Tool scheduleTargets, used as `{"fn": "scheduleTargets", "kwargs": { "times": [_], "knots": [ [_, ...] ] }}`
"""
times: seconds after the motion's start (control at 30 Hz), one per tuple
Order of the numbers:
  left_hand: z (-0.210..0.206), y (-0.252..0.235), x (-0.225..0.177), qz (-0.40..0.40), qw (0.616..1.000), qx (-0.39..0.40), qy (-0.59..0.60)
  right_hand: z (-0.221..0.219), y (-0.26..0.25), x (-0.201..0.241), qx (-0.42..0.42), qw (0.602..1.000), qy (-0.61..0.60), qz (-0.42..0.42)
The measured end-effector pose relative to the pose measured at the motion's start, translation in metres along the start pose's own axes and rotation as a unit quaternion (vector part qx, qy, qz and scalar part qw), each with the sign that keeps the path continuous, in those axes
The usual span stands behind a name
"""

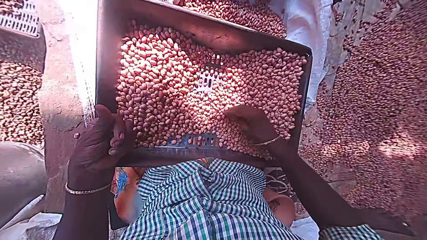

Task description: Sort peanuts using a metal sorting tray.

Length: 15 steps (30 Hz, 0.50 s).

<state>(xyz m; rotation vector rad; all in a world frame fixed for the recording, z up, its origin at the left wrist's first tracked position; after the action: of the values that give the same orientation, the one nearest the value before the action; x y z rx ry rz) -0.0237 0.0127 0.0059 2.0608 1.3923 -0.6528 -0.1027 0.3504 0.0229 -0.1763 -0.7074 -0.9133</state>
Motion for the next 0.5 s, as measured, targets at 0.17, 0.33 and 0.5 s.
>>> {"fn": "scheduleTargets", "kwargs": {
  "times": [0.17,0.33,0.5],
  "knots": [
    [0.002,-0.001,0.0,-0.01,1.0,0.022,0.011,0.038,0.004,-0.003,-0.081,0.991,-0.019,-0.109],
    [0.0,0.0,0.0,-0.005,0.999,0.034,-0.007,0.001,0.038,0.003,0.055,0.997,-0.028,-0.051],
    [0.001,-0.001,-0.001,-0.013,0.999,0.048,-0.006,0.028,0.015,-0.007,-0.118,0.982,0.038,-0.144]
  ]
}}
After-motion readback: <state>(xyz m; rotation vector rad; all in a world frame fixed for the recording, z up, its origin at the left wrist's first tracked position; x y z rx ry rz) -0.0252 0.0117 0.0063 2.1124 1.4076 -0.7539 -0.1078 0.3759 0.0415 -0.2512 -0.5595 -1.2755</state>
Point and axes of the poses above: each hand's wrist, its own y-axis away from the middle knuckle, its own z-axis out of the back of the hand, x = y × z, the point moved 2 cm from there along -y, towards the middle knuckle, and after that the axes turned 10 degrees about x, right-handed, at the moved point
